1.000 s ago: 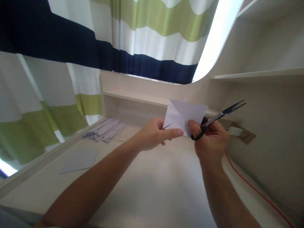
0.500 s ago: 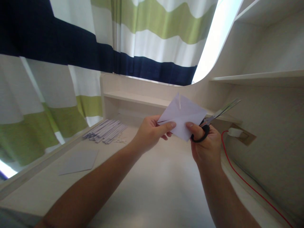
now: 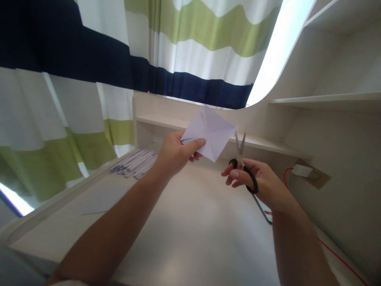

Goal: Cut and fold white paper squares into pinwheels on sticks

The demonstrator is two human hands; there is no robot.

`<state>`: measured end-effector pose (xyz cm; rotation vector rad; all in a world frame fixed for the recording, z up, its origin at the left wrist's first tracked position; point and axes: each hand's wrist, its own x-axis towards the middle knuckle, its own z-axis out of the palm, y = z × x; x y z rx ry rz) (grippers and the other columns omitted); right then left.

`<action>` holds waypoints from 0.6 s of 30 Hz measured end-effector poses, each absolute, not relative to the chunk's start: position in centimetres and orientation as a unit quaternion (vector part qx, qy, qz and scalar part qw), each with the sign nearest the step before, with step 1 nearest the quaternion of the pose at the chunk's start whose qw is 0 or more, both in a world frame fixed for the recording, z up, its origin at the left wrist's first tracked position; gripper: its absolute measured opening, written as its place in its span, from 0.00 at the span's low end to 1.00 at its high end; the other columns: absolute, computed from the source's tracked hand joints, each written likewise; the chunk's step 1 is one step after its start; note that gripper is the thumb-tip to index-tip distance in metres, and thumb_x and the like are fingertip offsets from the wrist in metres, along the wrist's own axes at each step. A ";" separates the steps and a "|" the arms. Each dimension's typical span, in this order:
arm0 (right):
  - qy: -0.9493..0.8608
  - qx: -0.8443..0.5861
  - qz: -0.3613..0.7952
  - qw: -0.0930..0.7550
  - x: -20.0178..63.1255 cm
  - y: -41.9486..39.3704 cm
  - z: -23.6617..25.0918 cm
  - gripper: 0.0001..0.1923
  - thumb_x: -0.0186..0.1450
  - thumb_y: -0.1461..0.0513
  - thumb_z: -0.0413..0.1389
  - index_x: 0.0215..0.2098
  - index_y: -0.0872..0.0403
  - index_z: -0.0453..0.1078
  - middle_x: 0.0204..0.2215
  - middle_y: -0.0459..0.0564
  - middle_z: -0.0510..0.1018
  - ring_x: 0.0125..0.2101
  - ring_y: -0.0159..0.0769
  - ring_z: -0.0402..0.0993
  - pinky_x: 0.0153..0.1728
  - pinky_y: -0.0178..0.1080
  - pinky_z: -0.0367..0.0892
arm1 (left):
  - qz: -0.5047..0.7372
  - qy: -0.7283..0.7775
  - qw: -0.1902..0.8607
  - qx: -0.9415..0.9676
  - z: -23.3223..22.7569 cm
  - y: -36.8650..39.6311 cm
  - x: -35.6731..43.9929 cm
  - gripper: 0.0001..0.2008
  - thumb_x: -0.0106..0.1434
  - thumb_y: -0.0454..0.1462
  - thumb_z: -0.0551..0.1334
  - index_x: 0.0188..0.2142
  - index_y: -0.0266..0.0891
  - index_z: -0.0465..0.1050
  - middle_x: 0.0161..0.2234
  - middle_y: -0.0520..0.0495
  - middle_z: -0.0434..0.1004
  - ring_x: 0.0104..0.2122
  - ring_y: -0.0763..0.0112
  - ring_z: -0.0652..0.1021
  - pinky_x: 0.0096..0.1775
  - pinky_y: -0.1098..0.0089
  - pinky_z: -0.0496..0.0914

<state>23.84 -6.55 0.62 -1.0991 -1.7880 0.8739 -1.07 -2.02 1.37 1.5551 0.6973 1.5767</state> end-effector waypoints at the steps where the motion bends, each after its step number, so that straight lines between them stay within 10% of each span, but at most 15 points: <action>1: -0.732 -0.447 0.355 0.373 24.1 -6.6 0.7 0.17 0.64 0.49 0.69 0.41 0.54 0.80 0.35 0.51 0.82 0.34 0.37 0.77 0.33 0.38 0.70 | 0.631 0.277 0.389 0.612 1.6 -2.0 -1.5 0.15 0.57 0.45 0.74 0.28 0.35 0.79 0.21 0.48 0.78 0.20 0.72 0.76 0.22 0.74 0.70; 18: -0.748 -0.466 0.394 0.262 21.2 -7.2 0.2 0.17 0.62 0.51 0.69 0.33 0.55 0.75 0.25 0.43 0.71 0.27 0.30 0.62 0.28 0.36 0.56 | 0.642 0.321 0.346 0.605 3.0 -4.0 -1.9 0.13 0.57 0.43 0.73 0.26 0.36 0.78 0.18 0.51 0.76 0.18 0.73 0.74 0.20 0.75 0.68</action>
